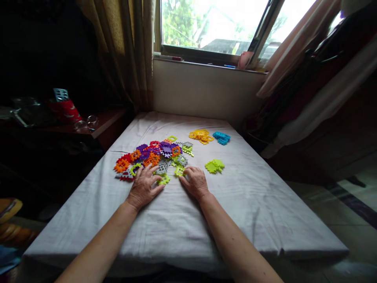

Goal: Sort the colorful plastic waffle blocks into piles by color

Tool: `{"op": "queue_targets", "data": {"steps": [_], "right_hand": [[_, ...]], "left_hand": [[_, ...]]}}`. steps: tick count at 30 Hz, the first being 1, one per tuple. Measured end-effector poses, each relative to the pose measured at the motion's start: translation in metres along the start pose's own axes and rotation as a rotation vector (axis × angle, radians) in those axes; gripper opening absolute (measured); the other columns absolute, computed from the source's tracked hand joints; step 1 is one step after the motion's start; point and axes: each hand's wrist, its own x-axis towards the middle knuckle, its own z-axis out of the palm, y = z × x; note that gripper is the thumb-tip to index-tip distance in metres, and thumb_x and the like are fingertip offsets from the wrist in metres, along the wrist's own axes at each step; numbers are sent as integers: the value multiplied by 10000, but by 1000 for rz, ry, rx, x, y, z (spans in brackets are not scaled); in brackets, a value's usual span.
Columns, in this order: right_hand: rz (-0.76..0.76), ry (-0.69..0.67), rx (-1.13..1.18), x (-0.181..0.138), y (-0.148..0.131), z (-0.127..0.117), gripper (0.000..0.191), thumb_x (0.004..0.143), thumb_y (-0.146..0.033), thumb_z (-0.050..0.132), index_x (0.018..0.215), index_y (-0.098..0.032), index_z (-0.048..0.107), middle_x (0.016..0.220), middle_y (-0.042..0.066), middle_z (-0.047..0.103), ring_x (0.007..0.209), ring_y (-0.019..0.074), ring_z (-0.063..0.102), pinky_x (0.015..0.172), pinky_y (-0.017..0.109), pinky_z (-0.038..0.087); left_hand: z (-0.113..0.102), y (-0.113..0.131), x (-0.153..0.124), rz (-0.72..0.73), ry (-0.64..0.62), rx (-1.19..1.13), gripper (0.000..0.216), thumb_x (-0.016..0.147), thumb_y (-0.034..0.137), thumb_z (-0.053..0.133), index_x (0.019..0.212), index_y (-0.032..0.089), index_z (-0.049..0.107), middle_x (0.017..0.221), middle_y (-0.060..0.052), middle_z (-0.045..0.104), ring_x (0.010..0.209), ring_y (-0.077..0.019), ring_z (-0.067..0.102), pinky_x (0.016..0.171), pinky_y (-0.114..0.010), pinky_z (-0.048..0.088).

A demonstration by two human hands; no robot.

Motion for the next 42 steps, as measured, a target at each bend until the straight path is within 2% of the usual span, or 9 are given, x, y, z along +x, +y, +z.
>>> {"op": "queue_targets", "data": {"steps": [7, 10, 14, 18, 28, 31, 34, 39, 42], "right_hand": [[-22, 167, 56, -6, 9, 2, 195, 832, -328, 695, 996, -223, 685, 1132, 77, 708, 1044, 235, 604, 931, 349, 409], [153, 279, 10, -7, 28, -7, 229, 833, -317, 673, 1036, -212, 685, 1168, 94, 688, 1085, 251, 581, 951, 364, 398], [546, 365, -83, -12, 62, -28, 300, 823, -329, 656, 1085, -185, 678, 1174, 131, 665, 1095, 285, 566, 947, 396, 398], [770, 362, -115, -19, 84, -41, 343, 822, -360, 649, 1116, -185, 674, 1182, 146, 653, 1113, 302, 562, 929, 405, 410], [847, 282, -149, -21, 86, -38, 405, 800, -414, 682, 1147, -206, 679, 1198, 144, 628, 1148, 324, 553, 931, 450, 424], [764, 387, -147, -19, 84, -34, 363, 793, -382, 673, 1106, -198, 689, 1165, 143, 641, 1119, 320, 557, 928, 457, 427], [500, 467, -74, -15, 68, -25, 244, 830, -318, 620, 1023, -193, 702, 1100, 122, 679, 1064, 282, 585, 936, 425, 441], [-116, 158, 155, -12, 14, -5, 195, 872, -286, 610, 1029, -225, 710, 1026, 67, 729, 981, 212, 637, 930, 353, 474], [-269, -15, 181, -12, -10, -1, 391, 821, -378, 715, 1182, -234, 675, 1214, 88, 693, 1124, 240, 607, 981, 393, 463]], "left_hand": [[2, -2, 0, -5, -29, -34, 217, 804, 431, 684, 948, 279, 745, 1379, -79, 623, 1371, -341, 464, 1171, -622, 258], [3, -3, 0, -9, -34, -41, 210, 811, 424, 670, 942, 278, 744, 1383, -79, 620, 1378, -341, 458, 1171, -627, 257], [4, -4, 0, -8, -21, -37, 204, 814, 419, 662, 934, 275, 742, 1377, -76, 625, 1366, -342, 473, 1173, -623, 259], [3, -3, 0, -2, -28, -41, 226, 816, 430, 656, 963, 278, 735, 1396, -75, 610, 1383, -339, 455, 1179, -620, 252], [1, -3, 1, -18, -70, -73, 208, 819, 417, 658, 938, 263, 730, 1400, -84, 609, 1394, -346, 443, 1182, -627, 244], [1, -4, 1, 18, -93, -107, 207, 827, 420, 651, 938, 265, 733, 1398, -79, 611, 1396, -337, 440, 1186, -620, 243], [0, -5, 1, 77, -139, -135, 231, 850, 422, 632, 997, 283, 743, 1423, -70, 591, 1405, -321, 430, 1189, -606, 246], [-2, -3, 2, 113, -163, -132, 293, 903, 416, 571, 1134, 332, 730, 1465, -61, 552, 1424, -301, 404, 1186, -587, 259], [-2, -1, 2, 98, -145, -120, 343, 898, 425, 572, 1202, 325, 696, 1457, -64, 559, 1405, -297, 431, 1183, -581, 275]]}}
